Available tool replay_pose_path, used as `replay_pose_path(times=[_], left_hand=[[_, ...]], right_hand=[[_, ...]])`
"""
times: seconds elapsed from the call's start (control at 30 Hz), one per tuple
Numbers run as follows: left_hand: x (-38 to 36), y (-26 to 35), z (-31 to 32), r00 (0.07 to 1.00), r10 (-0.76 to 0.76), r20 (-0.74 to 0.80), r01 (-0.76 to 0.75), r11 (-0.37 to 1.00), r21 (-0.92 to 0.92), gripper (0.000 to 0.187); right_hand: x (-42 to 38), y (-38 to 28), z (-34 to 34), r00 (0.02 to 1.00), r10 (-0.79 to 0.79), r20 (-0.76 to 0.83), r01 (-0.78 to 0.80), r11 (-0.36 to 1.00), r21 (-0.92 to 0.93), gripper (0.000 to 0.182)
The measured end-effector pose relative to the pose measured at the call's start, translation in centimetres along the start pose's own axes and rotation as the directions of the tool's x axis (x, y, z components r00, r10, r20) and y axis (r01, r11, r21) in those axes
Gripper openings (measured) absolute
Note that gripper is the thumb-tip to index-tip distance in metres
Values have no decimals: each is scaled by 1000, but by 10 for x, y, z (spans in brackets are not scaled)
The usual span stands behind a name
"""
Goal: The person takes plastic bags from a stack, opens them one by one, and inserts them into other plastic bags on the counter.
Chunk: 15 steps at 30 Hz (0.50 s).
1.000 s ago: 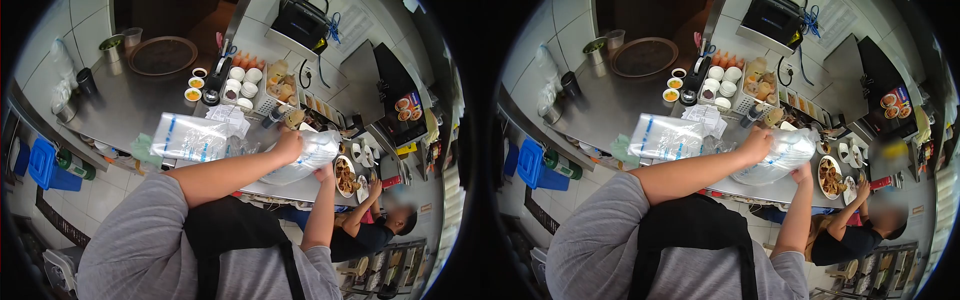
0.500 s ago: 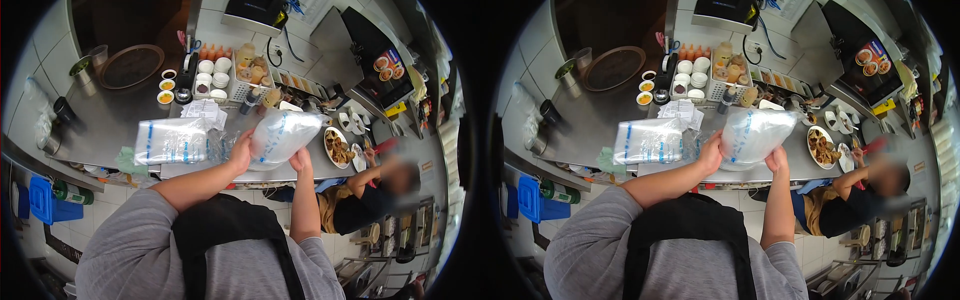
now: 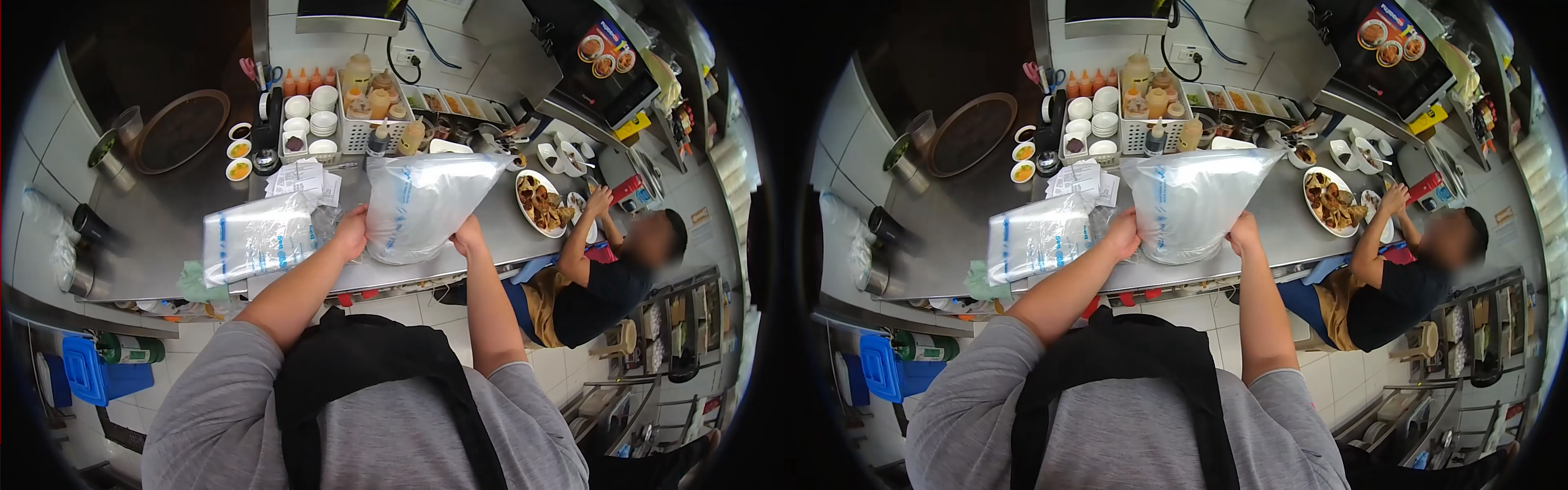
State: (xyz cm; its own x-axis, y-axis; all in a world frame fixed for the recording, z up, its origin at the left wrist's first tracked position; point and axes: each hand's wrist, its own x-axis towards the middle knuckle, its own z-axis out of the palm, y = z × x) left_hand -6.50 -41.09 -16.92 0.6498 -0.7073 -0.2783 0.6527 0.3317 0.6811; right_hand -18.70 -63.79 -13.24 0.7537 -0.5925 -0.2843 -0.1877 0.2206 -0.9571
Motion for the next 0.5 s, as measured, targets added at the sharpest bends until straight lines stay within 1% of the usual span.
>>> replay_pose_path(times=[0.03, 0.1, 0.13, 0.17, 0.2, 0.23, 0.27, 0.3, 0.33, 0.37, 0.4, 0.43, 0.47, 0.5], left_hand=[[1, -2, -4, 1000, -1, -21, 1, 1000, -12, 27], [-1, -15, -14, 999, -22, -48, 21, 1000, -21, 28], [-2, -20, -18, 997, 10, -75, -20, 990, -139, 29], [-2, -24, -20, 994, 44, -105, -69, 964, -255, 30], [-12, -25, -15, 993, 44, -107, -70, 965, -253, 30], [-31, -26, -3, 984, 27, -174, -84, 939, -332, 31], [-47, -26, 8, 970, 4, -241, -107, 905, -412, 32], [-57, -28, 15, 967, 2, -253, -112, 900, -421, 32], [-67, -32, 20, 976, 0, -217, -82, 925, -371, 34], [-74, -35, 20, 984, -6, -180, -52, 948, -315, 37], [-68, -44, 9, 981, -9, -192, -53, 947, -316, 37], [-56, -61, -12, 992, 68, -106, -84, 985, -148, 38], [-48, -72, -27, 992, 126, -9, -126, 992, 22, 38], [-47, -73, -33, 992, 125, -21, -125, 992, 23, 38]], right_hand=[[2, 1, 2, 1000, 4, -7, -4, 1000, 6, 21], [0, 10, 2, 990, 16, -140, -41, 984, -175, 23], [3, 26, -2, 989, 27, -147, -52, 985, -166, 23], [6, 41, -4, 983, 67, -173, -61, 997, 44, 25], [10, 51, -5, 977, 108, -186, -60, 967, 247, 27], [3, 54, -5, 977, 110, -182, -63, 967, 247, 27], [-11, 57, -6, 965, 185, -187, -66, 858, 509, 28], [-26, 60, -7, 949, 264, -170, -59, 684, 727, 28], [-40, 64, -6, 947, 277, -166, -75, 689, 720, 28], [-55, 70, -1, 971, 227, -71, -106, 681, 725, 30], [-63, 74, 5, 985, 171, 25, -134, 670, 730, 31], [-62, 79, 15, 983, 179, 31, -145, 668, 729, 31], [-61, 87, 26, 995, -11, -98, 71, 777, 625, 32], [-58, 96, 32, 956, -218, -196, 288, 827, 484, 34]])
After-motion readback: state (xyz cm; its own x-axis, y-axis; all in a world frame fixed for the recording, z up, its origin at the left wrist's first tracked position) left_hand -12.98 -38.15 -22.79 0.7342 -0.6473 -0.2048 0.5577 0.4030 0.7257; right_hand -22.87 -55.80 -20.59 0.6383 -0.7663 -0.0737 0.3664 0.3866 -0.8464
